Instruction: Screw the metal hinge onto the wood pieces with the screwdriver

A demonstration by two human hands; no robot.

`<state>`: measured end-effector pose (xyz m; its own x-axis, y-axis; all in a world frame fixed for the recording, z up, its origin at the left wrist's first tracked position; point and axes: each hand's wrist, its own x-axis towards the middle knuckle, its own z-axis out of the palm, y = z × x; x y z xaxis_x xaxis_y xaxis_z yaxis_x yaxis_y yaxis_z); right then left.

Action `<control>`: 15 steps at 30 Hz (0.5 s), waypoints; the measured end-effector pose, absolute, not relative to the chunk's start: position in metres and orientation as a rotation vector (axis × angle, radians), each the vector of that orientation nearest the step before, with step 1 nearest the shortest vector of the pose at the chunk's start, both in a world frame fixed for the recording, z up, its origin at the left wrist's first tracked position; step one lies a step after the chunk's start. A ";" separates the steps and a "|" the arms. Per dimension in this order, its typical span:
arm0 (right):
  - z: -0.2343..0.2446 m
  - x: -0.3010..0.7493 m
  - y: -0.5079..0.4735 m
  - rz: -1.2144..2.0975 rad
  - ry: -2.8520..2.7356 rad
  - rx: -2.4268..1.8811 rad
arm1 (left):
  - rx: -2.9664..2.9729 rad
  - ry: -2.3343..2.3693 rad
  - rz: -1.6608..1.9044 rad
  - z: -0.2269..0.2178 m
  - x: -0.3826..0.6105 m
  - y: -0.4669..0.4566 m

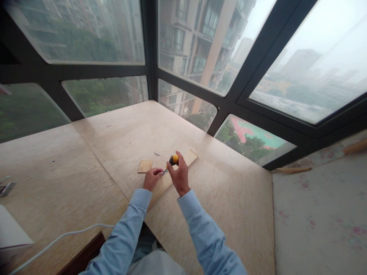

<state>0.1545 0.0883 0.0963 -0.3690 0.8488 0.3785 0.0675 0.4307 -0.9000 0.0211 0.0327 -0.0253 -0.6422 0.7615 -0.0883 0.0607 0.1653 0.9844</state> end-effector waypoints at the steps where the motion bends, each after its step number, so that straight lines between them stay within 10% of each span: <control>1: 0.097 0.155 0.089 1.096 -1.746 -0.757 | 0.778 1.861 1.527 -0.025 0.022 0.032; 15: 0.092 0.157 0.090 1.165 -1.628 -0.784 | 0.814 1.904 1.528 -0.024 0.023 0.031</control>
